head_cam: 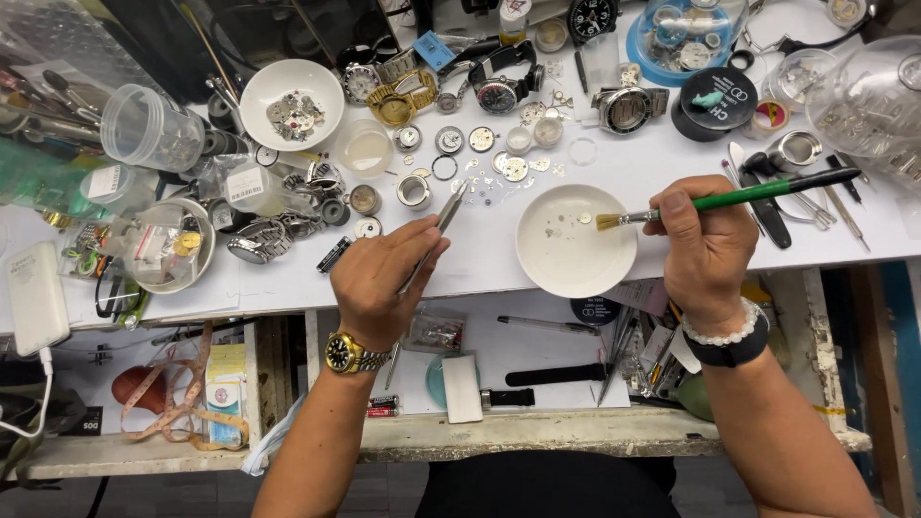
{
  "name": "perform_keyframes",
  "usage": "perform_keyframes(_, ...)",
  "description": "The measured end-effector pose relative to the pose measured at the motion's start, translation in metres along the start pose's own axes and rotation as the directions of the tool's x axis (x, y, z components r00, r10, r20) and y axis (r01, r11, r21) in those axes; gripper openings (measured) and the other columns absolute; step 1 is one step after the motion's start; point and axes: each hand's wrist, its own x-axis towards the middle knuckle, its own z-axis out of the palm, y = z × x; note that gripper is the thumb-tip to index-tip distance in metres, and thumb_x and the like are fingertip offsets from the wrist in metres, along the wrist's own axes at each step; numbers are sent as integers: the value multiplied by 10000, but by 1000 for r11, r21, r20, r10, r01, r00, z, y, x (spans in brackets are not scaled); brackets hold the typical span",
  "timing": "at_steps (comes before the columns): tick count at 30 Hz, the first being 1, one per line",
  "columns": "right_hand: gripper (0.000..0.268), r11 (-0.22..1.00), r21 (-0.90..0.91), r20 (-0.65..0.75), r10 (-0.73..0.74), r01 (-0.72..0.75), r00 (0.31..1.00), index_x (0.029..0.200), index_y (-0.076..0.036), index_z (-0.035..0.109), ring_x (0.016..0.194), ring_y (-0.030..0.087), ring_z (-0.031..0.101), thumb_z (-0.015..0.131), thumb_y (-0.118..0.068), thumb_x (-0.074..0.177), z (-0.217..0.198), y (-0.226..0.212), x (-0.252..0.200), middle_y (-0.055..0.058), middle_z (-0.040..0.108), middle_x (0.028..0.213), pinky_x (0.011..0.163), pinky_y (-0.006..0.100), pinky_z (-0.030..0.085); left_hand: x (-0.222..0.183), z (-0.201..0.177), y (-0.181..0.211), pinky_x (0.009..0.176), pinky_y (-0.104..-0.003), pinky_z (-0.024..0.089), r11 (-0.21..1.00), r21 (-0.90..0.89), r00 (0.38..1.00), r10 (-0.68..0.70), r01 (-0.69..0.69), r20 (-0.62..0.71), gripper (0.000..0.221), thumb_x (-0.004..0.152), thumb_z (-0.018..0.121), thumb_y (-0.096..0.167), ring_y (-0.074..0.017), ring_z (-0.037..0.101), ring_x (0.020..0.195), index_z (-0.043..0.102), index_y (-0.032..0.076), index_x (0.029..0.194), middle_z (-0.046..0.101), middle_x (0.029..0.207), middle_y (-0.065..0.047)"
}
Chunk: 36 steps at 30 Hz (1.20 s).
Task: Cleaning and inspecting small watch components using tweezers and a brush at a repair bench.
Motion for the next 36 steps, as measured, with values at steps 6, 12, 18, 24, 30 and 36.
perform_keyframes(6,238,996,26,-26,-84,84,996,989,23,651,676,208,653,574,-133,1152,2,0,5,135,614,694,718,336,562,2,-1,19,674,-348,594,940,-277,968,-233,199,-95,144,891,838,55,-301,777,788,774,48,1019,812,978,-126)
perform_keyframes(12,153,994,61,-21,-92,93,996,999,15,667,726,211,697,635,-87,1108,6,-10,7,149,670,780,748,353,593,7,21,47,654,-361,623,751,-582,932,-362,311,31,173,809,859,-22,-352,796,769,766,-13,954,797,896,-190)
perform_keyframes(18,146,991,98,-2,-87,87,996,1025,29,666,748,213,700,618,-79,1111,3,-7,6,150,671,824,767,348,597,2,29,47,584,-284,558,709,-592,897,-438,384,57,166,829,863,10,-212,753,672,762,20,960,802,895,-155)
perform_keyframes(24,140,990,101,11,-96,94,995,1020,39,667,758,224,712,621,-62,1103,2,-5,5,154,665,836,767,345,595,-5,29,43,574,-223,517,667,-601,861,-504,439,69,163,851,849,16,-102,684,661,752,15,982,804,924,-153)
perform_keyframes(30,140,992,95,31,-86,83,996,1033,42,657,764,215,703,610,-65,1107,1,-5,5,154,657,849,768,330,588,-3,30,45,556,-210,493,644,-604,843,-532,469,88,160,850,851,20,-78,644,619,755,25,979,806,934,-155)
perform_keyframes(36,129,990,109,25,-93,90,995,1030,32,662,770,223,707,612,-62,1103,2,-6,4,154,657,876,767,341,595,-3,32,44,548,-214,497,658,-577,840,-535,484,93,151,848,862,43,-89,652,601,756,41,956,808,924,-141)
